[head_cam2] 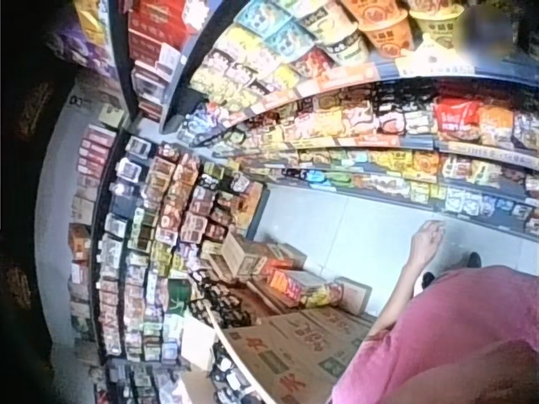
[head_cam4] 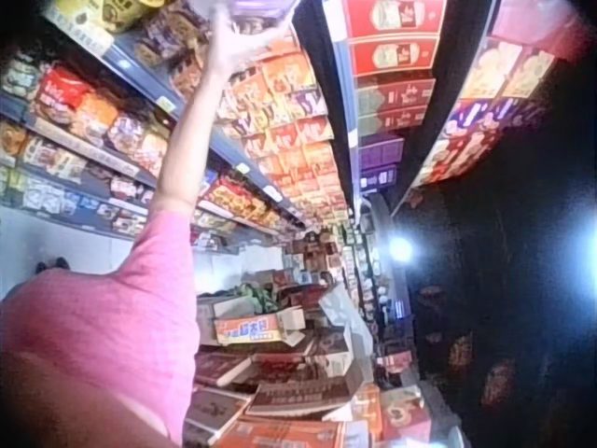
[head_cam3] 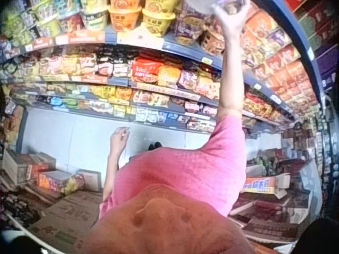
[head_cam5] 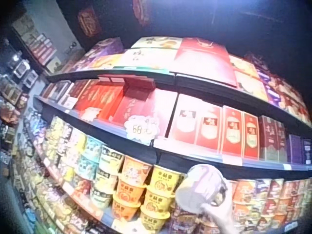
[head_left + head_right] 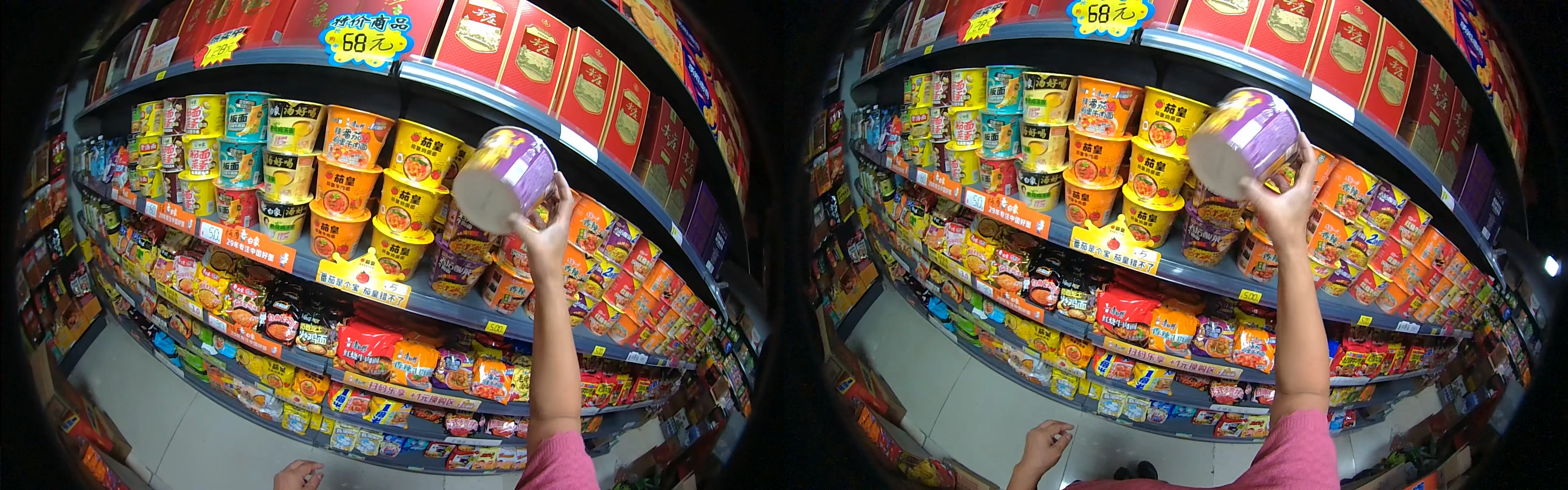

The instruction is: The person organizes instant noodle products on store shelves. They pick up noodle cups and packets, inspect them, and place them back in aligned rows across multiple shelves.

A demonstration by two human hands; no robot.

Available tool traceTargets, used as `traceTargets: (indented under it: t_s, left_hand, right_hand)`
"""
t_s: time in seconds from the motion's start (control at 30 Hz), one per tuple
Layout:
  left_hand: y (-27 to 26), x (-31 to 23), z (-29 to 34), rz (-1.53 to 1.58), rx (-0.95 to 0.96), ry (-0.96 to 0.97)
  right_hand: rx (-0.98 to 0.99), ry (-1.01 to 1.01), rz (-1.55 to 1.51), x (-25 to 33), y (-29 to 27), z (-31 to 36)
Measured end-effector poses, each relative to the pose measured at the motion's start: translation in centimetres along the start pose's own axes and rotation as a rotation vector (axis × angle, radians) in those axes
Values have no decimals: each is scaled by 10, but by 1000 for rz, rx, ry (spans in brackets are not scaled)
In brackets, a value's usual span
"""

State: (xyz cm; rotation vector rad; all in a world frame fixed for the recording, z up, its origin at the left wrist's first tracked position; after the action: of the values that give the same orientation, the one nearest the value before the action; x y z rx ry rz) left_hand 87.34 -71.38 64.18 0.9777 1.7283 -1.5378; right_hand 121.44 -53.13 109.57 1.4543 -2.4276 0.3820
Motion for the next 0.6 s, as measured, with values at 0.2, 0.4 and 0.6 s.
traceTargets:
  t_s: [0.2, 0.4, 0.6]
  left_hand:
    - [9, 4, -8, 19, -12, 81]
    - [-31, -57, -37, 252, 33, 77]
    - [-74, -108, -44, 564, -36, 265]
  right_hand:
    - [177, -32, -487, 14, 24, 77]
    - [80, 548, -1277, -26, 76, 209]
    - [-69, 945, -1593, -56, 136, 303]
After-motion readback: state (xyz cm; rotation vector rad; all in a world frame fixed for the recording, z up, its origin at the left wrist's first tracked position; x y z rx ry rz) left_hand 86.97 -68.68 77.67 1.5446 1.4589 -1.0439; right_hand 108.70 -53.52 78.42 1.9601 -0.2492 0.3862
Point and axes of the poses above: each hand's wrist, its own z-axis away from the middle knuckle, its own y-axis out of the palm, x = y × z, the point moved 7 cm from there along -z, towards the middle knuckle, and after that the axes turned 3 degrees about -z, right-handed, at the moved point
